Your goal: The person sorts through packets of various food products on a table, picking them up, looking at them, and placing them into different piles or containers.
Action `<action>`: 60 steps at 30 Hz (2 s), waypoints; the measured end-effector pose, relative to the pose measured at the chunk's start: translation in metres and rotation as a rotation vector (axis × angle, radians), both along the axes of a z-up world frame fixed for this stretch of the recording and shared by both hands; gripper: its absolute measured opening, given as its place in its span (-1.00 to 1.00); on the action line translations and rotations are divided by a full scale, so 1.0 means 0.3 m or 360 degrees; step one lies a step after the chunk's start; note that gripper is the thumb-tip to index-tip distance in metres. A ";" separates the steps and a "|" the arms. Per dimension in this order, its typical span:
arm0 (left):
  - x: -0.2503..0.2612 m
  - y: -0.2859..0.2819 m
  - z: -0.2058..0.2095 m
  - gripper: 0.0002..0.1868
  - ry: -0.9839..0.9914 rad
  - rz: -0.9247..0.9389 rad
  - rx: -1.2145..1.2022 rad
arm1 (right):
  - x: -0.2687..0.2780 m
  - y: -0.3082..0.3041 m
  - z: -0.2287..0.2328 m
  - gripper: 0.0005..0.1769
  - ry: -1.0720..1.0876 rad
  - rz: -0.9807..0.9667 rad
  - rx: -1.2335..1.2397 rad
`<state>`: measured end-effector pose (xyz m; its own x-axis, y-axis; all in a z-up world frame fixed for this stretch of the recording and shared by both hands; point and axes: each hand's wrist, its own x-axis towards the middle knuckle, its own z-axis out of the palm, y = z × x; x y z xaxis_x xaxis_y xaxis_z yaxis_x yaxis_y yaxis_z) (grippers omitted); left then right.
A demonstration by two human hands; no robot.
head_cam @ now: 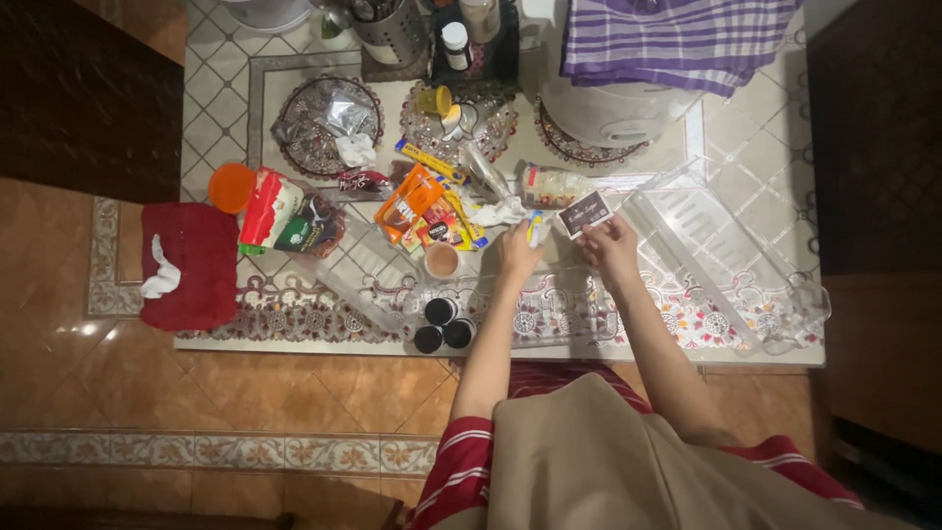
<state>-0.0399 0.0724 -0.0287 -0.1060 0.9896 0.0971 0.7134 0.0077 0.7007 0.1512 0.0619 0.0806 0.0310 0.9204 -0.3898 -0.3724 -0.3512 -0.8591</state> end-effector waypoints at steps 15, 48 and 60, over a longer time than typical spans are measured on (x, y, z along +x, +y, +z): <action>0.025 -0.072 0.050 -0.53 -0.0581 -0.0154 0.0162 | 0.072 0.013 -0.118 -0.75 0.0125 -0.0124 0.0083; -0.069 -0.012 -0.014 -0.60 -0.2079 0.0350 -0.0478 | -0.120 0.043 -0.029 -0.76 0.0087 0.0131 0.0121; 0.016 -0.096 0.229 -0.69 -0.2600 0.0626 -0.0209 | -0.223 -0.003 0.041 -0.87 -0.0541 -0.0089 0.0494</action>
<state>-0.0352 0.0435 0.0401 -0.2302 0.8725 -0.4309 -0.7668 0.1101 0.6324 0.0844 0.0609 0.0928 0.1625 0.9852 -0.0548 -0.0624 -0.0452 -0.9970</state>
